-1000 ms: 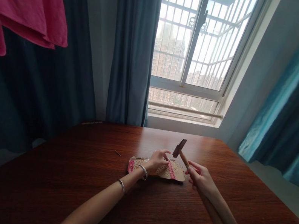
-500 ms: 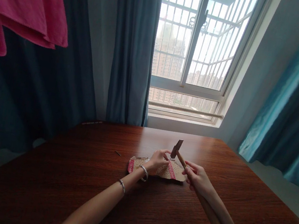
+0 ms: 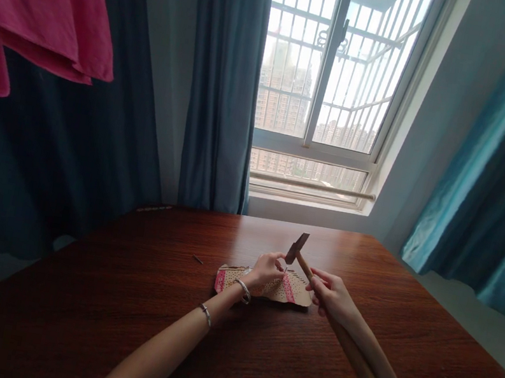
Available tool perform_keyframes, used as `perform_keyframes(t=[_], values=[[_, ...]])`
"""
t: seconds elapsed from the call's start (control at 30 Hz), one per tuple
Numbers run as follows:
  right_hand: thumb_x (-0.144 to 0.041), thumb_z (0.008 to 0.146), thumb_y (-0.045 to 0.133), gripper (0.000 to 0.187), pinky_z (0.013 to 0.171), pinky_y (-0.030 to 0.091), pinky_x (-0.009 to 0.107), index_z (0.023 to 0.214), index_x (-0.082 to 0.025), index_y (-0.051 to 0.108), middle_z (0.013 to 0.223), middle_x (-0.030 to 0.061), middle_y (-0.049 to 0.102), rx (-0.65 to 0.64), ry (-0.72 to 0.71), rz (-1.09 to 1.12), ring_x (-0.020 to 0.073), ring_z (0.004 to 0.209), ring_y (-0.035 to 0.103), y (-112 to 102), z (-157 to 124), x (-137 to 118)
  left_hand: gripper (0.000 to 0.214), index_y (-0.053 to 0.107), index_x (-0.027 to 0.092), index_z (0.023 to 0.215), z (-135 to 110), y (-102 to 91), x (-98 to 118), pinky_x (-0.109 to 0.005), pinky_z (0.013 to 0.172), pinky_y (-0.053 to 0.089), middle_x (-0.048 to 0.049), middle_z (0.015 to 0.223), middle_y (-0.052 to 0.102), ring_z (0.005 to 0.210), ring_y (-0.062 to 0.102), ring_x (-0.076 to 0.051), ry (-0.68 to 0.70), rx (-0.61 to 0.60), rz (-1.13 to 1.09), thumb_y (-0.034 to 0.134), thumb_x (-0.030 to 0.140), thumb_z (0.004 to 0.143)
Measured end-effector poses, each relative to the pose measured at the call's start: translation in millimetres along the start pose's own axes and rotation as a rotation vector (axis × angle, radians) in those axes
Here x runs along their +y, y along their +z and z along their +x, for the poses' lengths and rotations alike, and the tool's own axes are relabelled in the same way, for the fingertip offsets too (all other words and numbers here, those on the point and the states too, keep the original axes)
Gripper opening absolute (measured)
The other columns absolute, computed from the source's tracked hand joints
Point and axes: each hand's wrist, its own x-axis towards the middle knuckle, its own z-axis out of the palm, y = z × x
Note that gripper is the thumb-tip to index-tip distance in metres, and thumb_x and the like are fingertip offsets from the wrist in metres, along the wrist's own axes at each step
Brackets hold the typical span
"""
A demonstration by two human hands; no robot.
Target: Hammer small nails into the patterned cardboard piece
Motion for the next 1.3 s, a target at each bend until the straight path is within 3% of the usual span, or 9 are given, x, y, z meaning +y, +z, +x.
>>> perform_keyframes(t=[0.43,0.53,0.67,0.83,1.0,1.13,1.3], values=[[-0.033,0.073,0.052,0.046,0.03,0.035,0.015,0.116,-0.016,0.049,0.071,0.0028,0.057,0.062,0.096,-0.022,0.0044,0.04,0.043,-1,3,-3,0.042,0.058,0.02,0.101,1,1.1,-1,-0.022,0.063,0.043,0.0014,0.072,0.065,0.066,0.06,-0.014,-0.024,-0.02,-0.004,0.062,0.026,0.06],[-0.033,0.075,0.05,0.047,0.03,0.034,0.014,0.119,-0.018,0.046,0.073,0.0025,0.057,0.091,0.062,0.005,0.0041,0.041,0.043,-1,4,-2,0.044,0.058,0.02,0.102,2,2.0,-4,-0.021,0.062,0.043,0.0014,0.072,0.065,0.066,0.06,-0.014,-0.025,-0.007,0.003,0.063,0.026,0.059],[-0.033,0.075,0.05,0.045,0.028,0.033,0.013,0.117,-0.017,0.048,0.071,0.0014,0.055,0.023,0.068,-0.001,0.0037,0.04,0.042,0,4,2,0.041,0.059,0.02,0.1,2,3.2,-7,-0.021,0.061,0.043,0.0012,0.072,0.065,0.065,0.06,-0.014,-0.007,-0.016,-0.01,0.062,0.028,0.06],[-0.034,0.074,0.051,0.052,0.028,0.035,0.014,0.121,-0.015,0.043,0.072,0.0022,0.056,0.088,0.029,0.035,0.0046,0.041,0.043,0,2,2,0.043,0.059,0.018,0.101,2,4.1,-8,-0.023,0.064,0.044,-0.0002,0.074,0.066,0.066,0.06,-0.015,-0.02,0.006,0.003,0.061,0.029,0.06],[-0.035,0.072,0.052,0.05,0.028,0.036,0.015,0.117,-0.015,0.047,0.07,0.0017,0.056,0.033,0.028,-0.01,0.005,0.04,0.042,2,1,3,0.031,0.066,0.016,0.087,3,4.9,-10,-0.024,0.063,0.044,-0.0034,0.076,0.067,0.069,0.06,-0.017,-0.049,-0.048,0.022,0.06,0.03,0.06],[-0.036,0.073,0.052,0.051,0.028,0.035,0.015,0.119,-0.016,0.044,0.073,0.0018,0.056,0.055,-0.022,0.013,0.0048,0.041,0.042,2,-1,1,0.032,0.066,0.015,0.088,3,4.0,-9,-0.023,0.062,0.043,-0.0026,0.076,0.066,0.068,0.059,-0.016,-0.043,-0.054,-0.009,0.059,0.026,0.059],[-0.037,0.071,0.054,0.054,0.028,0.035,0.015,0.12,-0.015,0.043,0.072,0.0023,0.058,0.049,-0.004,0.018,0.0051,0.041,0.043,1,-5,2,0.025,0.068,0.01,0.076,3,1.2,-5,-0.022,0.058,0.039,-0.0029,0.069,0.065,0.067,0.056,-0.015,-0.033,-0.126,-0.052,0.058,0.027,0.06]])
